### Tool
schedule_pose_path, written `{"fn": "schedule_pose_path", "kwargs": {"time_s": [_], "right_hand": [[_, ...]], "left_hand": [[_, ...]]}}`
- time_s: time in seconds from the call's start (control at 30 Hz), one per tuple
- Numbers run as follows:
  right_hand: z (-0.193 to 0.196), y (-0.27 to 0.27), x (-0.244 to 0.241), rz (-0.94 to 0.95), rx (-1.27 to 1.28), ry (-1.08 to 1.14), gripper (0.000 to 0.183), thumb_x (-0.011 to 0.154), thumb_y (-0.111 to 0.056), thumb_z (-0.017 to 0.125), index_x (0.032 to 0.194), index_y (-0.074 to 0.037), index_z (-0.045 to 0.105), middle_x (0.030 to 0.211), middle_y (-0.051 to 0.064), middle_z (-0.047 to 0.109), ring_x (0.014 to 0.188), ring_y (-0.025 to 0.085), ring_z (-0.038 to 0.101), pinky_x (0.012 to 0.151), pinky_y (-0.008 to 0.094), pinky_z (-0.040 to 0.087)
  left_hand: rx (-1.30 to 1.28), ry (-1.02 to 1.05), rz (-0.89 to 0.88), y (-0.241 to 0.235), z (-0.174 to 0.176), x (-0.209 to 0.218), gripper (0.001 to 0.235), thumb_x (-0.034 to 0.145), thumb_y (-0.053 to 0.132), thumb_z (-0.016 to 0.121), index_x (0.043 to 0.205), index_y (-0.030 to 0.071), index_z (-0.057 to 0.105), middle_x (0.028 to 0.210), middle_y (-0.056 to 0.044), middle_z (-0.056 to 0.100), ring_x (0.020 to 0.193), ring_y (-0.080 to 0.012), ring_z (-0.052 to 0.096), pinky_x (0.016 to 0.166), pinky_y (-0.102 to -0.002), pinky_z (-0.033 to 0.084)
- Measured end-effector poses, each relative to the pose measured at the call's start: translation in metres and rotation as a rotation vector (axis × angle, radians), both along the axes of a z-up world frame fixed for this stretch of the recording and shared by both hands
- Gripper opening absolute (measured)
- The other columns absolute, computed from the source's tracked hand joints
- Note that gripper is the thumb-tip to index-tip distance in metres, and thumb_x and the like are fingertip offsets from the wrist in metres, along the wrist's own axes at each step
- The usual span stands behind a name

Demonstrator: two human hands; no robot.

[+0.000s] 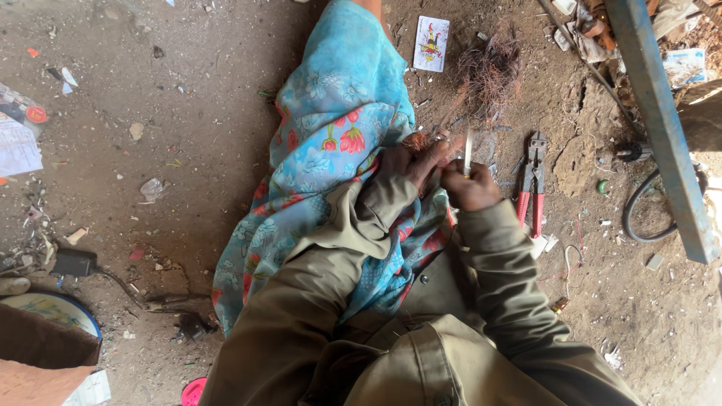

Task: The person sits on the ground and uses pliers and a screwdriver to strip insulation from a bundle of copper wires. The person repeatedly cuts and scrapes the wire bundle to remove the outer coating.

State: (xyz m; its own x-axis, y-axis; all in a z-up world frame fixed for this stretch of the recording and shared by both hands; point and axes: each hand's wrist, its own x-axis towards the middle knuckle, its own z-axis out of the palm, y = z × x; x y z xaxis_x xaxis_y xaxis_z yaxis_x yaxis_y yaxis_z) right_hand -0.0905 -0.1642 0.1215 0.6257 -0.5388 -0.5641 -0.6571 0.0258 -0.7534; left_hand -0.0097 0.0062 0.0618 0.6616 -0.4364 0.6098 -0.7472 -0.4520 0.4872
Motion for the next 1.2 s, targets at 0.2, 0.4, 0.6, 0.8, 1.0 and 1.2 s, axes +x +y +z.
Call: {"fn": "schedule_pose_path", "kwargs": {"time_s": [0.2, 0.4, 0.6, 0.8, 1.0, 1.2], "right_hand": [[0.03, -0.067, -0.007, 0.088, 0.378, -0.487, 0.027, 0.096, -0.026, 0.077, 0.107, -0.005, 0.066, 0.084, 0.002, 0.058, 0.058, 0.009, 0.044, 0.045, 0.023, 0.035], [0.033, 0.0, 0.007, 0.412, -0.168, -0.358, 0.022, 0.099, -0.02, 0.073, 0.1, 0.002, 0.075, 0.095, 0.009, 0.077, 0.085, 0.013, 0.068, 0.082, 0.027, 0.053], [0.038, 0.035, 0.027, 0.391, -0.123, -0.203, 0.017, 0.094, -0.018, 0.071, 0.095, -0.001, 0.075, 0.082, 0.005, 0.075, 0.075, 0.011, 0.068, 0.07, 0.027, 0.054], [0.031, 0.02, 0.021, 0.338, 0.259, -0.178, 0.016, 0.097, -0.017, 0.068, 0.091, -0.002, 0.069, 0.066, -0.005, 0.054, 0.056, 0.005, 0.042, 0.051, 0.024, 0.032], [0.052, 0.03, 0.018, 0.353, 0.291, -0.17, 0.018, 0.093, -0.021, 0.068, 0.092, -0.003, 0.072, 0.066, -0.006, 0.051, 0.057, 0.006, 0.042, 0.051, 0.024, 0.031], [0.081, -0.014, -0.02, 0.76, 0.325, -0.568, 0.03, 0.1, -0.034, 0.065, 0.083, -0.011, 0.057, 0.074, -0.002, 0.051, 0.066, 0.01, 0.047, 0.062, 0.026, 0.036]], "left_hand": [[-0.254, 0.827, -0.276, 0.004, -0.017, 0.017, 0.055, 0.099, -0.002, 0.047, 0.15, 0.01, 0.031, 0.123, -0.034, 0.046, 0.106, -0.0472, 0.049, 0.089, -0.052, 0.044], [-0.13, 0.6, -0.215, 0.006, -0.027, 0.014, 0.098, 0.083, -0.018, 0.042, 0.166, 0.027, 0.017, 0.149, -0.033, 0.048, 0.134, -0.0502, 0.051, 0.113, -0.05, 0.045], [-0.011, 0.68, -0.235, 0.009, -0.017, 0.01, 0.074, 0.104, -0.002, 0.049, 0.166, 0.031, 0.025, 0.139, -0.023, 0.059, 0.124, -0.0427, 0.061, 0.106, -0.048, 0.051], [-0.592, 0.918, -0.487, -0.003, -0.006, 0.025, 0.039, 0.114, 0.0, 0.048, 0.145, 0.023, 0.052, 0.12, -0.023, 0.067, 0.109, -0.041, 0.067, 0.092, -0.05, 0.053], [-0.231, 0.364, -0.194, -0.003, -0.016, 0.008, 0.069, 0.097, -0.001, 0.058, 0.16, 0.024, 0.042, 0.117, -0.017, 0.061, 0.096, -0.0357, 0.063, 0.086, -0.046, 0.052], [-0.376, 0.525, -0.194, -0.029, -0.063, 0.031, 0.09, 0.076, 0.011, 0.079, 0.154, 0.016, 0.033, 0.115, -0.014, 0.06, 0.083, -0.0304, 0.061, 0.071, -0.045, 0.052]]}}
